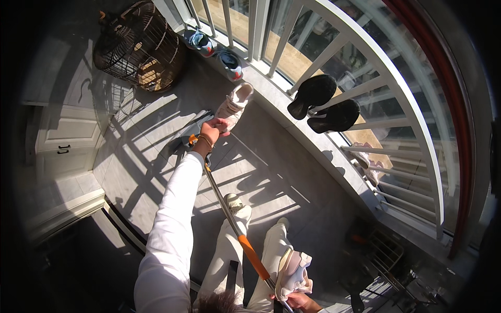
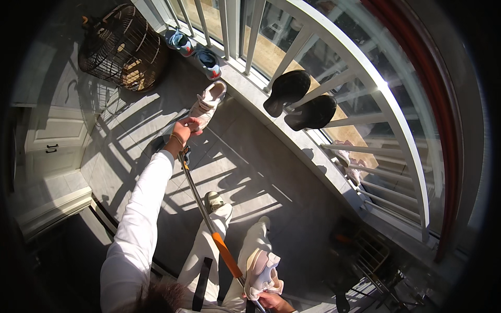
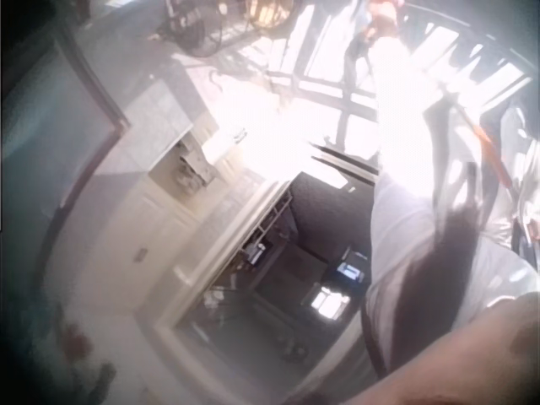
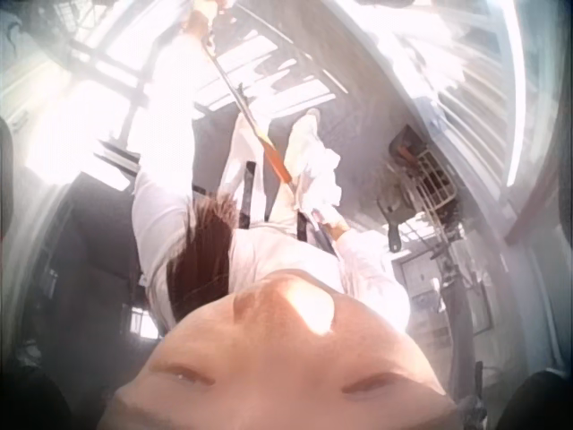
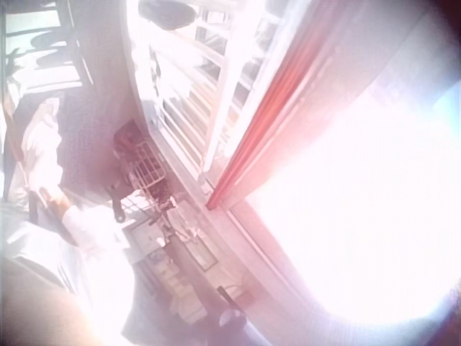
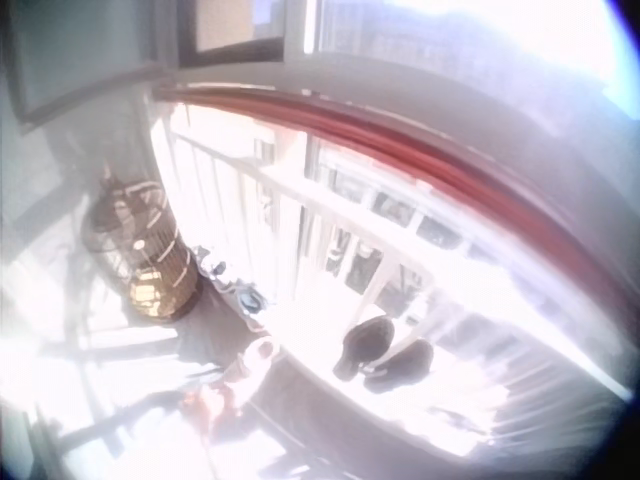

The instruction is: The person cleans a balcony area using a long-handled squeegee. They wipe the window frame, then mop the tiled floor, briefly move a pair of shoes, and rinse the squeegee in a sink before continuing to mop the floor.

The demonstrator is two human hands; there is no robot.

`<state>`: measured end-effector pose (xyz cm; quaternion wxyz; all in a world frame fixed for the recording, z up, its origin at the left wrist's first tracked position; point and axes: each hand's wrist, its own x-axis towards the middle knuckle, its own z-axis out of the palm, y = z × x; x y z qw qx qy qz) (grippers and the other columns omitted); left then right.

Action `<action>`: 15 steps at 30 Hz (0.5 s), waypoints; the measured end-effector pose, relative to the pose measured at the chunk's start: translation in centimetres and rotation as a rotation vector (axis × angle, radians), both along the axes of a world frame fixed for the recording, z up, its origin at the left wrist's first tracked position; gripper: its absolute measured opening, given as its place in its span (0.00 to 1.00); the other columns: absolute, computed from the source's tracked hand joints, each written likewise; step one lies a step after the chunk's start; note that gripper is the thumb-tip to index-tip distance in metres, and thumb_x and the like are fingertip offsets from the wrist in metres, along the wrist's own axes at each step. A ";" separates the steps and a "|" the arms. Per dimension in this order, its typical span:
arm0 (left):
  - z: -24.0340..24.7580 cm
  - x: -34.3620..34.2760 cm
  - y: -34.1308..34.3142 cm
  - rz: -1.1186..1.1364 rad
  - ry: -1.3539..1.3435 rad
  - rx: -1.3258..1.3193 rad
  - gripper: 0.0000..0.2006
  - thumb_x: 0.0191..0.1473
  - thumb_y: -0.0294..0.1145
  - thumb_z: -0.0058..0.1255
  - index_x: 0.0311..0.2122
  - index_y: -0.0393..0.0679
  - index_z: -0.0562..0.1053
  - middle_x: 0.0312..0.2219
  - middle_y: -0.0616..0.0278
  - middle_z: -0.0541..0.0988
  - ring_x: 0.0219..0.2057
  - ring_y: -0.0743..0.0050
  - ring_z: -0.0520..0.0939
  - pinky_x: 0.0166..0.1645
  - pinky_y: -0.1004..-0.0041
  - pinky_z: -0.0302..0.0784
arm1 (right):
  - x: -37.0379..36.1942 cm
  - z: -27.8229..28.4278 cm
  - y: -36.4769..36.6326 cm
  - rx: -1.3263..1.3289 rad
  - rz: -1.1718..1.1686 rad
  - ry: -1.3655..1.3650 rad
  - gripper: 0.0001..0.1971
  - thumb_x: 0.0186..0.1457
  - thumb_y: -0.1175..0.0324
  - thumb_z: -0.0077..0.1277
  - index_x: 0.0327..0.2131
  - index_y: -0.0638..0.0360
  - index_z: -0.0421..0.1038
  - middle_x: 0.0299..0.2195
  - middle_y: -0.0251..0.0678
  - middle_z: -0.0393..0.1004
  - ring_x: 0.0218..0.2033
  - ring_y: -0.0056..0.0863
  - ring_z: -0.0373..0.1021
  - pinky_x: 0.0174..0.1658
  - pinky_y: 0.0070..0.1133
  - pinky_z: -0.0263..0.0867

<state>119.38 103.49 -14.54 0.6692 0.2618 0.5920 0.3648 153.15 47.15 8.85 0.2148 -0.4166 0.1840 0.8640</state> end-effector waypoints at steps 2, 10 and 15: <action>0.1 -0.2 2.5 -0.047 0.015 0.006 0.09 0.53 0.23 0.57 0.39 0.35 0.74 0.33 0.60 0.76 0.34 0.69 0.80 0.39 0.70 0.85 | -2.0 1.2 1.5 -0.004 0.047 -0.149 0.17 0.58 0.66 0.51 0.48 0.67 0.70 0.47 0.45 0.73 0.51 0.37 0.69 0.58 0.30 0.60; -3.3 0.9 11.6 -0.109 -0.101 0.077 0.10 0.53 0.28 0.59 0.39 0.36 0.74 0.33 0.60 0.76 0.35 0.73 0.80 0.41 0.72 0.83 | -7.1 0.6 10.0 0.016 0.054 -0.377 0.17 0.58 0.67 0.51 0.48 0.67 0.70 0.46 0.44 0.74 0.50 0.35 0.69 0.57 0.29 0.61; -5.8 2.4 16.6 -0.123 -0.062 0.064 0.08 0.52 0.26 0.60 0.36 0.35 0.75 0.29 0.62 0.77 0.28 0.77 0.80 0.34 0.77 0.83 | -8.2 -1.6 16.0 0.010 0.056 -0.434 0.17 0.57 0.68 0.52 0.48 0.67 0.70 0.46 0.43 0.74 0.50 0.34 0.70 0.56 0.28 0.62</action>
